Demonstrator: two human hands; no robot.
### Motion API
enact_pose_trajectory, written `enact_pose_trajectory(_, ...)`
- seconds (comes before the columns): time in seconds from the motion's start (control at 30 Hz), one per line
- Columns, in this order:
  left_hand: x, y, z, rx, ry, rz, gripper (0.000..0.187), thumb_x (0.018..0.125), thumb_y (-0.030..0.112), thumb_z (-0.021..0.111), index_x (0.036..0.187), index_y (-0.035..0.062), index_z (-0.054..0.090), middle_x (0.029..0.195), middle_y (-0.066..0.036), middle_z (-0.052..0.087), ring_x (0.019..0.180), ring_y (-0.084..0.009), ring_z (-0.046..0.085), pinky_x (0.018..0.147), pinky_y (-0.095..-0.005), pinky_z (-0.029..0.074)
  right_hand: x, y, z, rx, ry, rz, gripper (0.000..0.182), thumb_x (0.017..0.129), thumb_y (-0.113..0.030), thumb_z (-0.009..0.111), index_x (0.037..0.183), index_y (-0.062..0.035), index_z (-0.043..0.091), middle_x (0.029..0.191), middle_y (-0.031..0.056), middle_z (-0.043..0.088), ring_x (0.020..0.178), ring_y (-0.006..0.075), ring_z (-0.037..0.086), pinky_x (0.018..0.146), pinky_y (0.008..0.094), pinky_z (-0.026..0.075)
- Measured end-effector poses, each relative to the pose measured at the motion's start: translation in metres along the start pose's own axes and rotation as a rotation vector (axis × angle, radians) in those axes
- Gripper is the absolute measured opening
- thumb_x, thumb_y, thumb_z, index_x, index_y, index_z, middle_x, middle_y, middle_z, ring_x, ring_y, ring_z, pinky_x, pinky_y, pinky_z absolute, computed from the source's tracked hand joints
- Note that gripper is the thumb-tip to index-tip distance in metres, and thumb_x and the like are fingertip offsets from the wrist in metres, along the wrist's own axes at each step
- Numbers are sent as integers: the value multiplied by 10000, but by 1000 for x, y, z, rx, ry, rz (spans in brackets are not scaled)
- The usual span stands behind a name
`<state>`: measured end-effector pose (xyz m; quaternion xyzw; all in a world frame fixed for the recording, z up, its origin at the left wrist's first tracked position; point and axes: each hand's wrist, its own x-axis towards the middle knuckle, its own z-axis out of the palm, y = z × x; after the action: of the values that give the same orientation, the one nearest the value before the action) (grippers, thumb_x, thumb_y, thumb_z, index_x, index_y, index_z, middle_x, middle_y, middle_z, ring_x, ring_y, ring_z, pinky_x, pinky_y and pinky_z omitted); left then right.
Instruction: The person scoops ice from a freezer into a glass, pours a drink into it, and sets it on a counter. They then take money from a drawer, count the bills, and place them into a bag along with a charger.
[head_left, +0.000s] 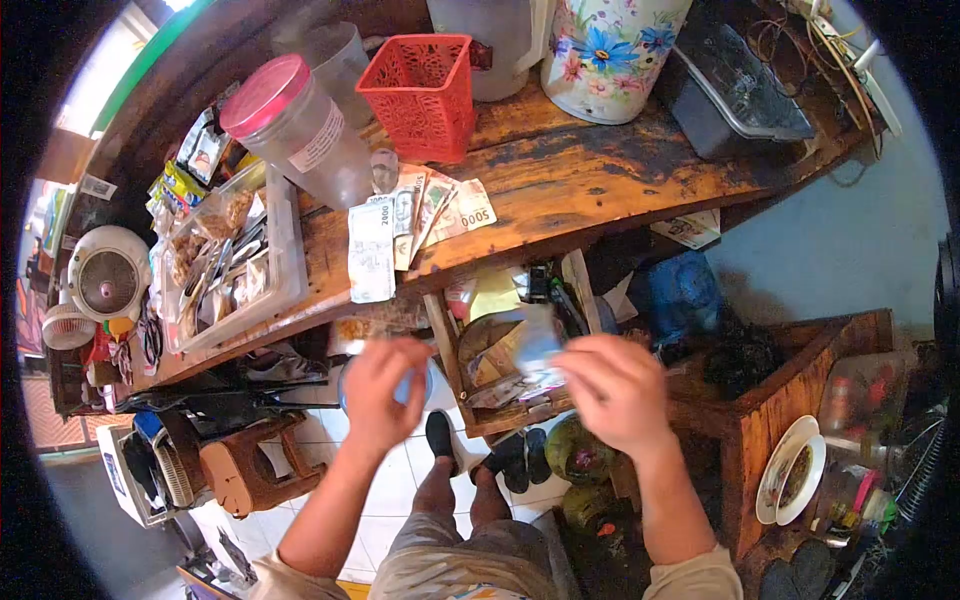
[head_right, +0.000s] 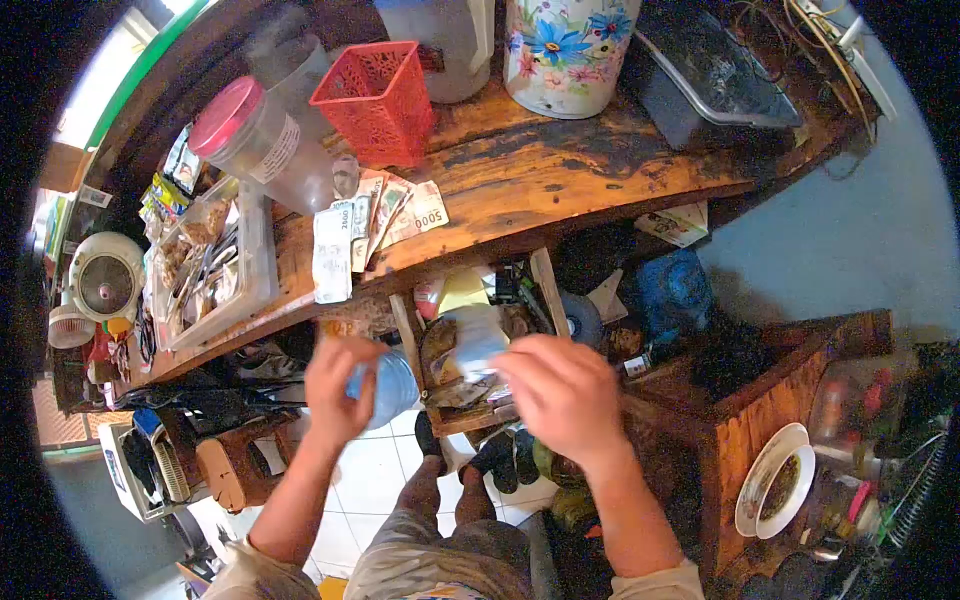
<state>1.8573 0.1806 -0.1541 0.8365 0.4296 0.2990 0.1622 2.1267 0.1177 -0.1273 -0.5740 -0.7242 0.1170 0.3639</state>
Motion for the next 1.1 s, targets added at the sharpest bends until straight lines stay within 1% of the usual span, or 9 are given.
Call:
enact_pose_trajectory(0.1, -31, 0, 22, -63, -306, -55, 206, 750, 112, 687, 954, 140, 678, 989, -55, 629, 897, -268, 598, 755, -380, 485, 12, 12, 51, -131, -199, -124, 89, 780, -132, 607, 842, -129, 671, 859, 9, 643, 790, 216, 650, 659, 336, 499)
enact_pose_trajectory(0.17, -34, -7, 33, -7, -364, -39, 197, 754, 161, 705, 951, 153, 688, 986, -46, 621, 899, -262, 594, 761, -387, 483, 13, 22, 82, -465, -647, -146, 89, 738, -101, 645, 822, -108, 675, 875, 31, 669, 802, 227, 655, 670, 358, 502)
enact_pose_trajectory(0.3, -16, -16, 33, 105, -535, 94, 189, 750, 273, 734, 896, 155, 709, 936, -36, 607, 903, -251, 583, 774, -401, 480, 23, 21, 92, -569, -763, -94, 83, 737, -73, 648, 818, -83, 663, 822, 77, 659, 775, 231, 655, 630, 375, 499)
enact_pose_trajectory(0.37, -8, -18, 29, 31, -535, 108, 180, 751, 278, 732, 874, 149, 708, 916, -42, 612, 897, -256, 589, 782, -405, 475, 13, 8, 71, -12, -14, -159, 93, 766, -116, 664, 829, -57, 629, 791, 83, 632, 686, 204, 641, 583, 351, 492)
enact_pose_trajectory(0.43, -2, -12, 28, -47, -519, 130, 175, 752, 284, 731, 853, 143, 707, 895, -48, 617, 891, -260, 595, 789, -408, 470, -46, -6, 59, 173, 140, 408, 223, 736, -160, 746, 854, -57, 587, 783, 75, 611, 654, 182, 608, 538, 324, 475)
enact_pose_trajectory(0.57, 9, 29, 32, -283, -566, -17, 190, 711, 283, 757, 816, 132, 705, 817, -64, 625, 892, -268, 609, 808, -392, 446, -110, -40, 98, 391, 15, 599, 451, 653, -236, 830, 931, -64, 518, 712, 59, 549, 613, 176, 569, 526, 302, 460)
enact_pose_trajectory(0.7, 29, 54, 37, -131, -700, 114, 181, 707, 289, 750, 797, 136, 713, 831, -64, 636, 894, -267, 614, 815, -388, 410, -111, -42, 113, 176, 120, 554, 145, 799, -126, 687, 795, -39, 571, 774, 125, 574, 665, 297, 598, 574, 383, 470)
enact_pose_trajectory(0.8, 45, 49, 45, -44, -873, 186, 180, 736, 310, 725, 812, 146, 719, 853, -78, 644, 903, -265, 615, 825, -403, 394, -108, -48, 103, 196, 133, 494, 62, 857, -53, 609, 894, -8, 587, 805, 144, 562, 704, 328, 587, 625, 382, 474)
enact_pose_trajectory(1.1, 64, 92, 20, 9, -1013, 308, 179, 787, 311, 693, 801, 133, 699, 791, -96, 647, 787, -286, 632, 797, -396, 394, -105, -44, 79, 203, 315, 417, 95, 787, -47, 639, 862, -7, 599, 887, 177, 612, 776, 366, 619, 692, 420, 508)
